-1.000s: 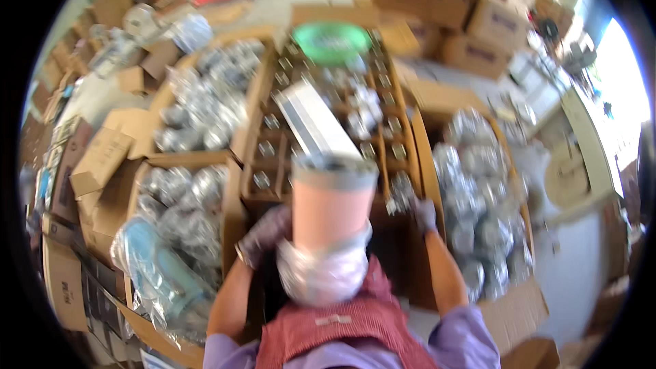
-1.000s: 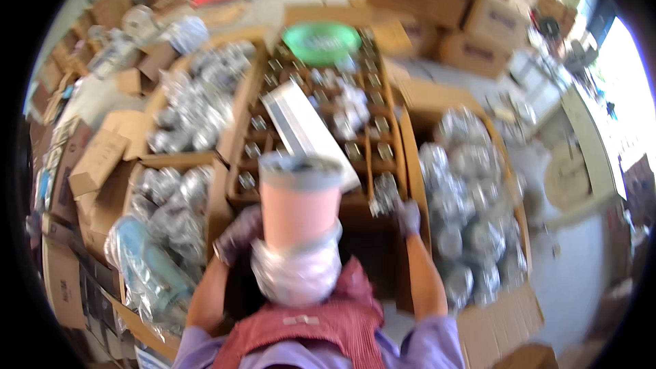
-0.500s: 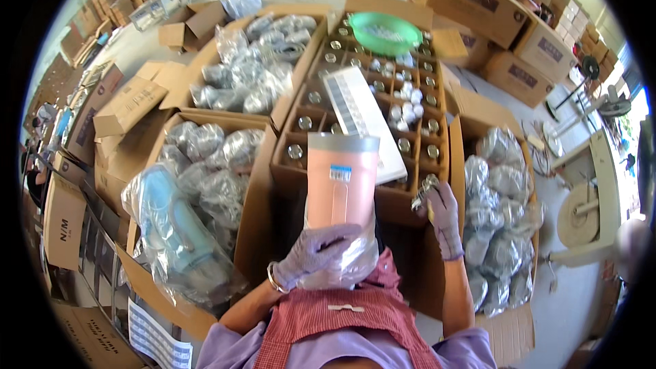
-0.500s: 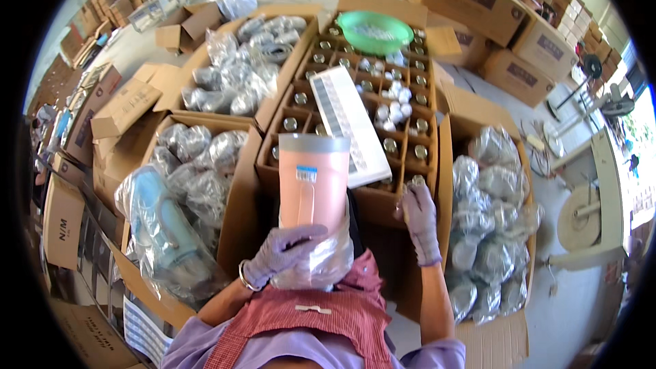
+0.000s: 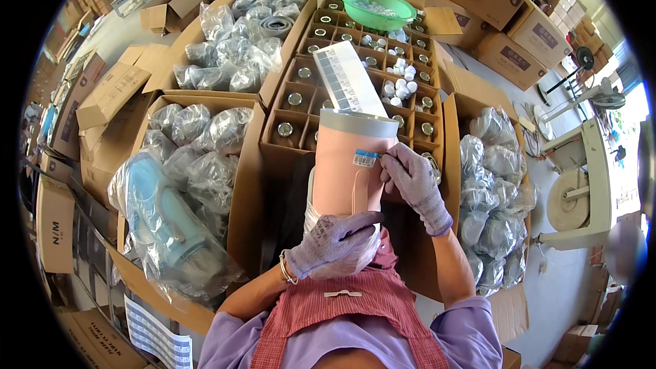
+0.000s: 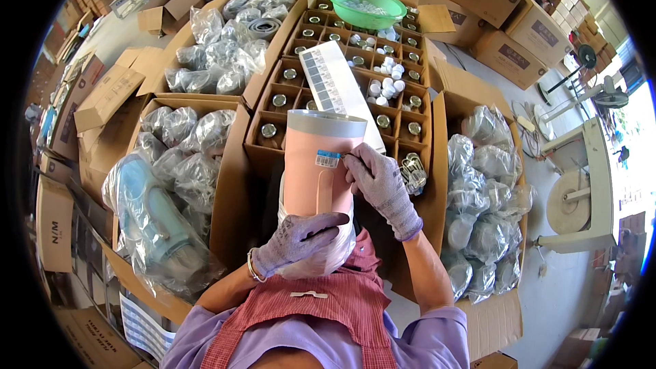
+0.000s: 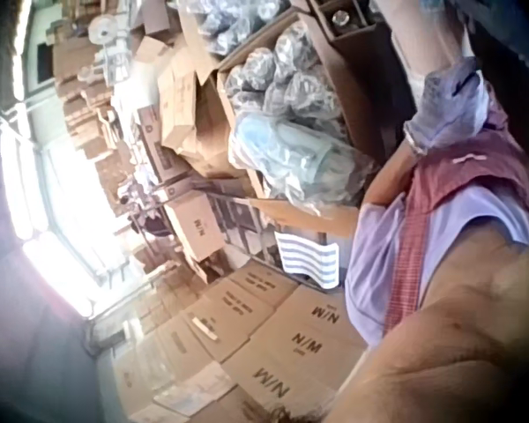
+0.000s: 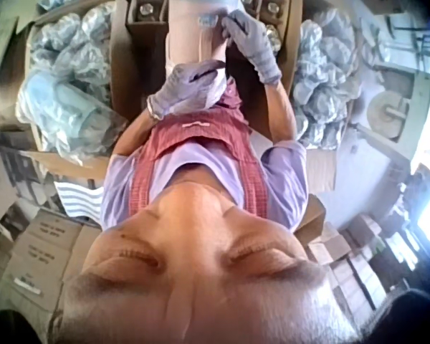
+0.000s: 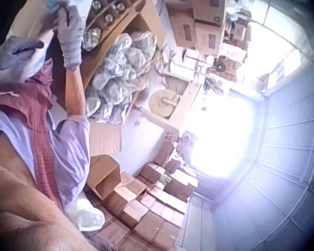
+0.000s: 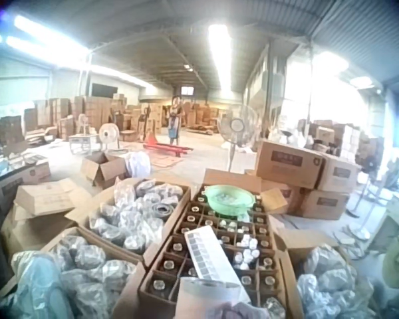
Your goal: The person applies stickers from a sheet onto cylindrical objects, handles objects wrapped in plastic from a large box, and places them into divided cardboard slots.
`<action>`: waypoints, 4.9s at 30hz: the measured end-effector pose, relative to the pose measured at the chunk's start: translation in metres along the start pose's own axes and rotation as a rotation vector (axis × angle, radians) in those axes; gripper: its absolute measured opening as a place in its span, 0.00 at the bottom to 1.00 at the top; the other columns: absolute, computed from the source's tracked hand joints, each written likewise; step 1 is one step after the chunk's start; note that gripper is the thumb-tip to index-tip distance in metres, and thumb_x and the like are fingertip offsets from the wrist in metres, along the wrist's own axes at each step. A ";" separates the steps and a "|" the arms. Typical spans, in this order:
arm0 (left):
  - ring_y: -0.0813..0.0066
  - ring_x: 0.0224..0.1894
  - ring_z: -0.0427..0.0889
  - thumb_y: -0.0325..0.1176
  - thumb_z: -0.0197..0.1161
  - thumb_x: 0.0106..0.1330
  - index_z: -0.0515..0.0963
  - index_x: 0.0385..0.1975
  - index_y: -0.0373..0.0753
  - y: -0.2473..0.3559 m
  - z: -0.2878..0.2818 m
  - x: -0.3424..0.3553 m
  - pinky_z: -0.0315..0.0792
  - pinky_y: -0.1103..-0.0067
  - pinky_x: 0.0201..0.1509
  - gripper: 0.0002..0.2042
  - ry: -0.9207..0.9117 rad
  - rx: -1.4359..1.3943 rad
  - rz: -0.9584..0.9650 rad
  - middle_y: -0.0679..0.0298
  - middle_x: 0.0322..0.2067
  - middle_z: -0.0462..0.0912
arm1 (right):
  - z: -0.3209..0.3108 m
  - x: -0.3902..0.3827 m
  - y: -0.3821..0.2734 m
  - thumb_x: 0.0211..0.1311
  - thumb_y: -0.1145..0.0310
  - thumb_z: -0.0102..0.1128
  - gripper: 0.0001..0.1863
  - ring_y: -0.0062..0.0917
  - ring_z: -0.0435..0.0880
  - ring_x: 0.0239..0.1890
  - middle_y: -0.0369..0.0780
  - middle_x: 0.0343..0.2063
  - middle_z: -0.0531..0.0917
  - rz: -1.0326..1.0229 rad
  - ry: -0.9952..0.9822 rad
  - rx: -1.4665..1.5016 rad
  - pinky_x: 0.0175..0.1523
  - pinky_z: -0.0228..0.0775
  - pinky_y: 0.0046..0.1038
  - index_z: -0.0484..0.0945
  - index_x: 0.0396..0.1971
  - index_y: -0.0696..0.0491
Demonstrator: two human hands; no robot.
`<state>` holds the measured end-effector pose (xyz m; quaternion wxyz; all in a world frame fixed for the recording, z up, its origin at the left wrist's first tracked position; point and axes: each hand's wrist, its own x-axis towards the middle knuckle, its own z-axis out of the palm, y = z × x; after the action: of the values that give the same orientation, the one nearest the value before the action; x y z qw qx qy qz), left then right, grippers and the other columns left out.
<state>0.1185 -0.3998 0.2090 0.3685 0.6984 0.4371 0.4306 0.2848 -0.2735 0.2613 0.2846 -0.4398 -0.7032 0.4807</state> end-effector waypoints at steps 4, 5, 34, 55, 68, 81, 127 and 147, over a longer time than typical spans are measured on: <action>0.62 0.34 0.84 0.31 0.60 0.66 0.79 0.50 0.40 -0.005 0.001 0.000 0.77 0.73 0.42 0.13 -0.076 0.037 -0.022 0.57 0.35 0.84 | 0.002 0.001 0.000 0.66 0.69 0.55 0.07 0.31 0.82 0.24 0.41 0.24 0.81 -0.252 0.006 -0.290 0.30 0.73 0.28 0.76 0.33 0.58; 0.61 0.35 0.84 0.31 0.60 0.66 0.79 0.50 0.40 -0.006 0.002 0.000 0.77 0.73 0.42 0.13 -0.108 0.009 -0.074 0.57 0.36 0.85 | 0.003 0.001 -0.001 0.63 0.69 0.57 0.07 0.39 0.81 0.31 0.43 0.28 0.79 -0.373 0.005 -0.543 0.34 0.74 0.35 0.75 0.36 0.56; 0.64 0.31 0.83 0.33 0.60 0.62 0.78 0.43 0.40 -0.014 -0.005 -0.001 0.76 0.72 0.34 0.11 -0.130 0.162 0.263 0.62 0.40 0.80 | 0.015 0.006 0.010 0.47 0.74 0.69 0.09 0.26 0.74 0.15 0.38 0.16 0.73 -0.584 0.120 -0.394 0.23 0.66 0.25 0.74 0.24 0.53; 0.59 0.34 0.85 0.32 0.62 0.65 0.81 0.43 0.44 -0.020 -0.025 -0.001 0.77 0.73 0.41 0.09 -0.253 -0.115 0.008 0.59 0.32 0.85 | 0.029 0.010 0.001 0.49 0.72 0.70 0.14 0.27 0.74 0.17 0.34 0.15 0.71 -0.882 0.274 -0.751 0.23 0.65 0.30 0.69 0.20 0.49; 0.77 0.30 0.83 0.28 0.66 0.61 0.84 0.39 0.38 -0.035 -0.046 -0.002 0.75 0.82 0.39 0.07 -0.242 -0.206 0.006 0.64 0.31 0.85 | 0.027 0.004 0.014 0.55 0.78 0.64 0.07 0.19 0.75 0.19 0.34 0.19 0.77 -0.583 0.189 0.072 0.24 0.66 0.23 0.72 0.26 0.54; 0.76 0.37 0.81 0.22 0.64 0.58 0.83 0.36 0.31 -0.057 -0.066 -0.026 0.73 0.81 0.42 0.07 -0.143 -0.698 -0.266 0.60 0.34 0.85 | -0.099 0.003 0.255 0.55 0.54 0.68 0.19 0.37 0.84 0.28 0.45 0.25 0.84 0.488 0.485 -0.437 0.36 0.75 0.36 0.77 0.34 0.55; 0.65 0.54 0.78 0.52 0.53 0.71 0.66 0.63 0.42 -0.221 -0.075 0.172 0.75 0.67 0.57 0.27 -0.044 -0.957 -1.040 0.58 0.54 0.77 | -0.038 0.153 0.226 0.55 0.65 0.70 0.11 0.14 0.69 0.15 0.29 0.15 0.72 0.587 -0.021 0.693 0.19 0.60 0.19 0.78 0.33 0.53; 0.62 0.61 0.73 0.40 0.54 0.71 0.63 0.64 0.35 -0.209 -0.047 0.184 0.67 0.65 0.66 0.25 -0.009 -1.186 -0.867 0.56 0.59 0.72 | 0.007 0.126 0.164 0.51 0.54 0.69 0.25 0.31 0.81 0.32 0.39 0.35 0.75 -0.202 0.167 -0.830 0.36 0.74 0.33 0.77 0.50 0.45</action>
<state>0.0595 -0.1507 0.0908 0.8236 0.1478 0.3658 0.4075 0.2787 -0.1395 0.1039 0.1851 -0.4833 -0.8509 0.0899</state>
